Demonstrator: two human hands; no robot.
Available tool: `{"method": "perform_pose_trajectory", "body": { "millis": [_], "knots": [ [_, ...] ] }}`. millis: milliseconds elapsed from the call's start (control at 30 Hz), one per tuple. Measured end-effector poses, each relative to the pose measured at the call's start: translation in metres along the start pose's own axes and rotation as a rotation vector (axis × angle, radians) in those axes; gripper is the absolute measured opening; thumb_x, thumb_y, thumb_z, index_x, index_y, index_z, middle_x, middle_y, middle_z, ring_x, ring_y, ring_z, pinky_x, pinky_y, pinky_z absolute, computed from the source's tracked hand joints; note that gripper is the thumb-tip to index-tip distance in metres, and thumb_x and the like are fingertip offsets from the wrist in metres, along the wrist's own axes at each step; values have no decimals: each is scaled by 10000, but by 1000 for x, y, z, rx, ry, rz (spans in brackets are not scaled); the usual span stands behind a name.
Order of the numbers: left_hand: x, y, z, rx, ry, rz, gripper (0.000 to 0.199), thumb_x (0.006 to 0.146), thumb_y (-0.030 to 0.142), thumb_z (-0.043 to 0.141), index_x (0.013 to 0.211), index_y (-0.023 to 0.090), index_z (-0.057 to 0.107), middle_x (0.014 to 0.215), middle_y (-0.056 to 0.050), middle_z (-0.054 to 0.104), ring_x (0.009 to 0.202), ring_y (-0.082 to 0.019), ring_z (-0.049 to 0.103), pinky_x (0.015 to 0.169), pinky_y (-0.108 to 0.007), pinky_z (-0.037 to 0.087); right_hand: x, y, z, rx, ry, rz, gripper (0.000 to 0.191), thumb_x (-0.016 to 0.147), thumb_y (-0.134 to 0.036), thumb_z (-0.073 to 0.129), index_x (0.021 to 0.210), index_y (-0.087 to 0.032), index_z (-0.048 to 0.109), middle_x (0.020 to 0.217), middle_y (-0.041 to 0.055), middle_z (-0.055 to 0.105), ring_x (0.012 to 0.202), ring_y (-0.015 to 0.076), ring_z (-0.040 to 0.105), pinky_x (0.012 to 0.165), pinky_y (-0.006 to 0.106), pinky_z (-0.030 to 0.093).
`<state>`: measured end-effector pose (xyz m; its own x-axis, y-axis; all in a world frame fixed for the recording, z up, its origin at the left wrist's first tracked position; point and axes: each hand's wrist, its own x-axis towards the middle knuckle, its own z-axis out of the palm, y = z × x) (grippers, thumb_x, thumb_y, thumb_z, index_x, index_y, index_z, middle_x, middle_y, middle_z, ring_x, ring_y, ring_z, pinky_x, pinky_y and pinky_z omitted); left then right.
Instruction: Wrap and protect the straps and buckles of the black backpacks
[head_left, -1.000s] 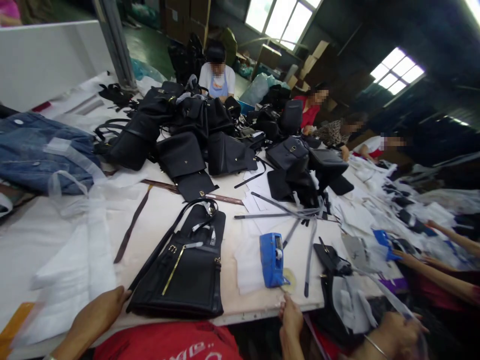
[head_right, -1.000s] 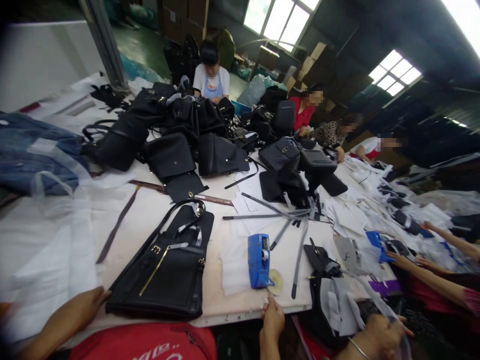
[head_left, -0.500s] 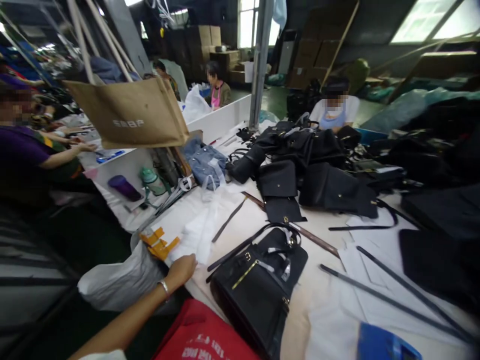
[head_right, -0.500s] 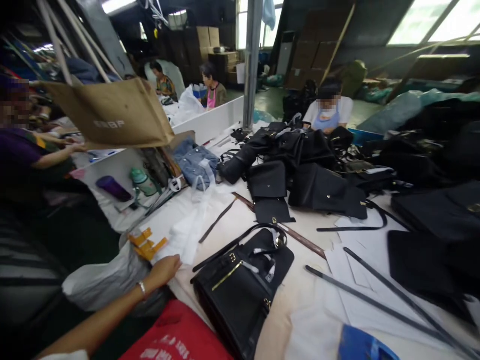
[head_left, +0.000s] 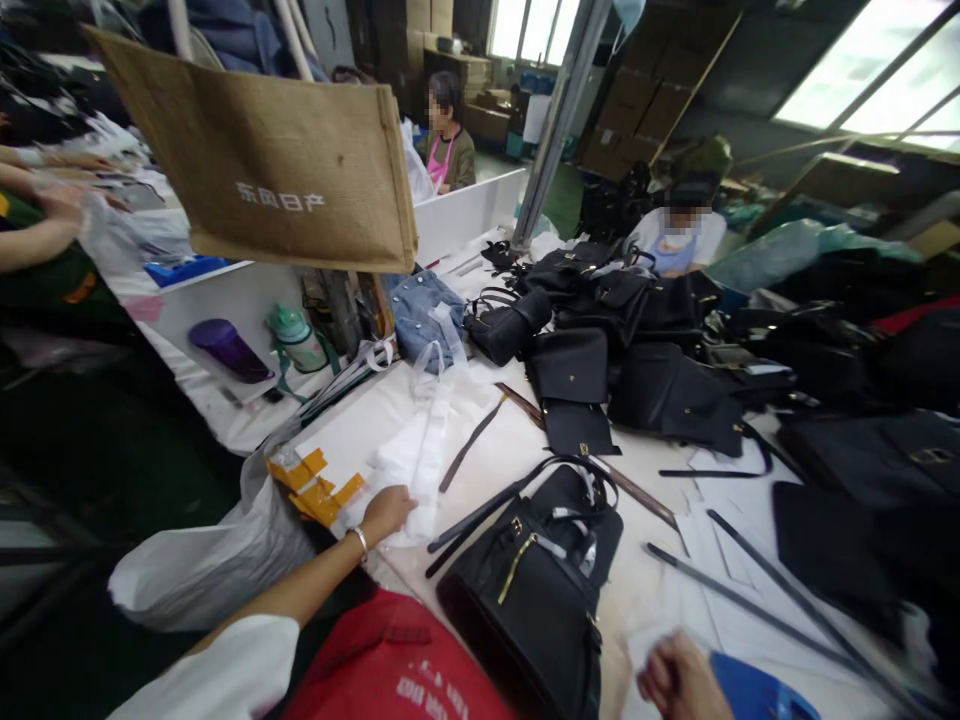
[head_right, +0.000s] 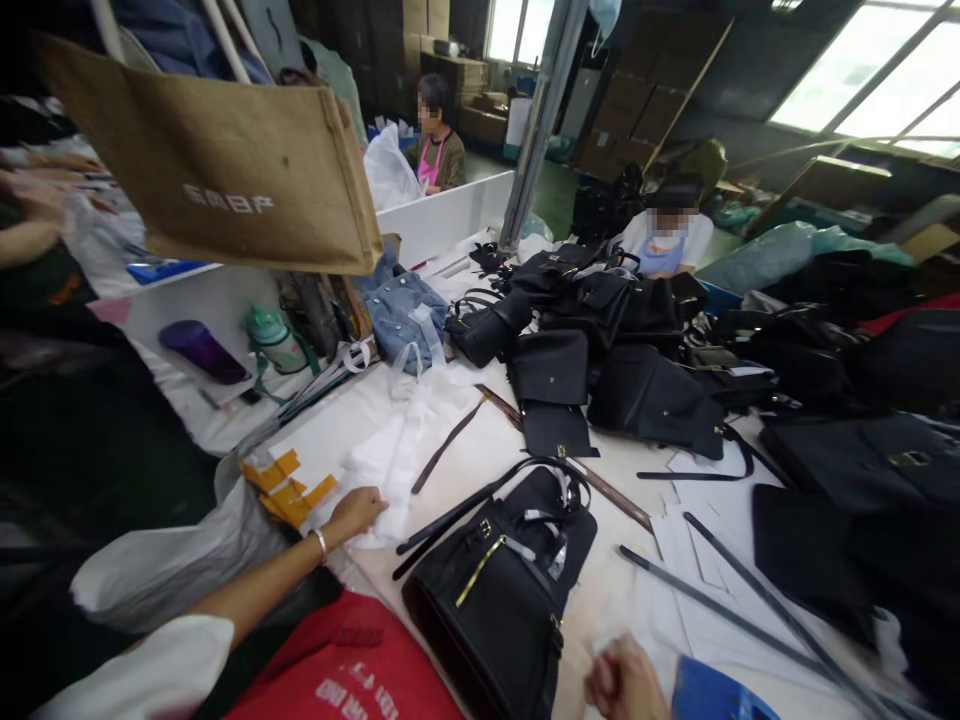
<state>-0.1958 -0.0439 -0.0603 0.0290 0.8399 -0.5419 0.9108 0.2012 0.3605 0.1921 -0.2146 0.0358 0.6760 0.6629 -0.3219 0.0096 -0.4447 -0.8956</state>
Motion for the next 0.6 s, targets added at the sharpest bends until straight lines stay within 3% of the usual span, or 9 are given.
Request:
{"method": "perform_pose_trajectory", "body": {
  "millis": [67,133,200,267,300,400,500,600],
  "knots": [
    [4,-11,-6,-56,-28,27,285,894,333,427,722,164,579,655,-53,655,616,-184,631,584,-274,388,-11,-28,69,-147,-246,27,477,804,-660,448,598,-231,478,427,-29,415,384,142,394,376,278,331],
    [8,-22,-14,-108,-18,66,270,872,347,466,697,172,573,723,-77,662,744,-217,641,646,-292,397,-23,-46,139,-301,-457,-128,497,832,-631,426,567,-213,475,448,-20,456,433,140,452,436,264,355],
    [11,-32,-22,-173,-4,99,250,851,363,499,696,180,567,796,-93,661,866,-240,622,703,-305,397,-33,-51,198,-382,-626,-275,448,859,-558,431,590,-205,495,488,-20,495,475,134,492,490,251,379],
    [14,-37,-28,-262,-25,117,273,845,390,495,672,185,546,735,-70,638,805,-221,615,678,-294,400,-40,-43,241,-369,-724,-315,306,835,-486,503,752,-197,559,576,-26,550,495,126,517,506,242,403],
    [15,-37,-29,-316,-49,121,300,849,411,474,657,187,529,661,-46,609,707,-197,605,632,-282,400,-43,-37,257,-338,-748,-273,287,807,-471,545,872,-192,563,644,-23,575,500,124,529,493,240,414],
    [18,-32,-28,-501,-123,125,385,873,492,349,663,196,475,497,34,473,424,-121,452,469,-243,355,-51,-16,290,-205,-757,45,539,717,-524,632,1097,-186,454,819,16,599,541,140,583,430,244,447],
    [16,-21,-19,-666,-132,127,423,872,554,273,701,204,439,492,65,420,359,-92,363,398,-225,317,-56,-1,307,-96,-736,280,543,689,-580,638,1010,-187,446,806,27,613,571,154,608,437,258,480],
    [9,-11,-10,-748,-103,121,442,867,583,280,712,202,443,503,59,439,364,-93,382,394,-222,324,-54,4,309,-73,-682,244,419,697,-562,630,821,-195,469,660,-11,599,480,127,548,424,237,445]
  ]
}}
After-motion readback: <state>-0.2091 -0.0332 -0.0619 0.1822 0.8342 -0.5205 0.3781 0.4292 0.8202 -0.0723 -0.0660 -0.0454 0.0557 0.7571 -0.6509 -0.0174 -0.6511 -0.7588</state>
